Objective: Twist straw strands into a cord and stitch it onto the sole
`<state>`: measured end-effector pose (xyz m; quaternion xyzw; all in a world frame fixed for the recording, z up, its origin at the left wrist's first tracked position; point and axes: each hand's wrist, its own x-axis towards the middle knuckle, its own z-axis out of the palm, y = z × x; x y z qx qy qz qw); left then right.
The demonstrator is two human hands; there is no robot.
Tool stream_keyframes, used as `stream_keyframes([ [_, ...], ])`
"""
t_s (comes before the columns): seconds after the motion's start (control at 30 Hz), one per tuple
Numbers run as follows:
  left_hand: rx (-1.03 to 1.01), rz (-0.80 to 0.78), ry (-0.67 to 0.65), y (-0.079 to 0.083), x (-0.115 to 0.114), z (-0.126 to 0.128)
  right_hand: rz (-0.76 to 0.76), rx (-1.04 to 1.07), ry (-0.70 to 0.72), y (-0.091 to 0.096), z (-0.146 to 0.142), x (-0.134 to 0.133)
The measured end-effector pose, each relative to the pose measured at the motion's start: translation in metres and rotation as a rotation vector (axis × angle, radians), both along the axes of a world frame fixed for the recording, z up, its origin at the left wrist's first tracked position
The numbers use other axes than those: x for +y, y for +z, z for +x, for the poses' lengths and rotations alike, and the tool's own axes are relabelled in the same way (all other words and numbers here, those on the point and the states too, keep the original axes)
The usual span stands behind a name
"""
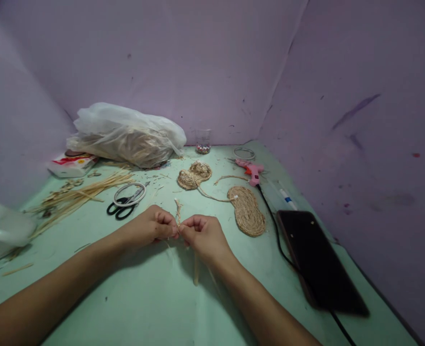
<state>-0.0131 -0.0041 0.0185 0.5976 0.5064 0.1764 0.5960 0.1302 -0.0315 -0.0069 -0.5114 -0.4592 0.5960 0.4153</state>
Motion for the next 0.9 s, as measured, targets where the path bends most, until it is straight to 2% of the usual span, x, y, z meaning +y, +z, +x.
stream_keyframes([
  [0.07,-0.003,0.061,-0.015,-0.002,-0.001,0.000,0.022,-0.039,0.012,-0.001,0.001,0.000],
  [0.13,-0.004,0.096,0.003,-0.005,-0.003,0.001,0.111,-0.129,0.023,-0.002,0.004,-0.001],
  [0.27,-0.001,0.115,0.136,-0.014,-0.006,0.007,0.377,-0.459,-0.011,-0.003,0.010,-0.002],
  [0.33,-0.001,0.106,0.212,-0.016,-0.008,0.011,0.407,-0.569,-0.012,-0.002,0.011,-0.003],
  [0.47,-0.061,-0.001,0.389,-0.015,-0.010,0.018,0.391,-0.654,0.001,0.001,0.008,-0.009],
  [0.57,-0.123,-0.115,0.478,-0.011,-0.012,0.022,0.562,-0.803,0.032,0.000,0.003,-0.014],
  [0.77,-0.189,-0.239,0.509,-0.008,-0.010,0.022,0.829,-1.082,0.094,-0.010,-0.001,-0.019],
  [0.9,-0.204,-0.252,0.526,-0.011,-0.010,0.023,0.900,-1.116,0.140,-0.012,-0.004,-0.022],
])
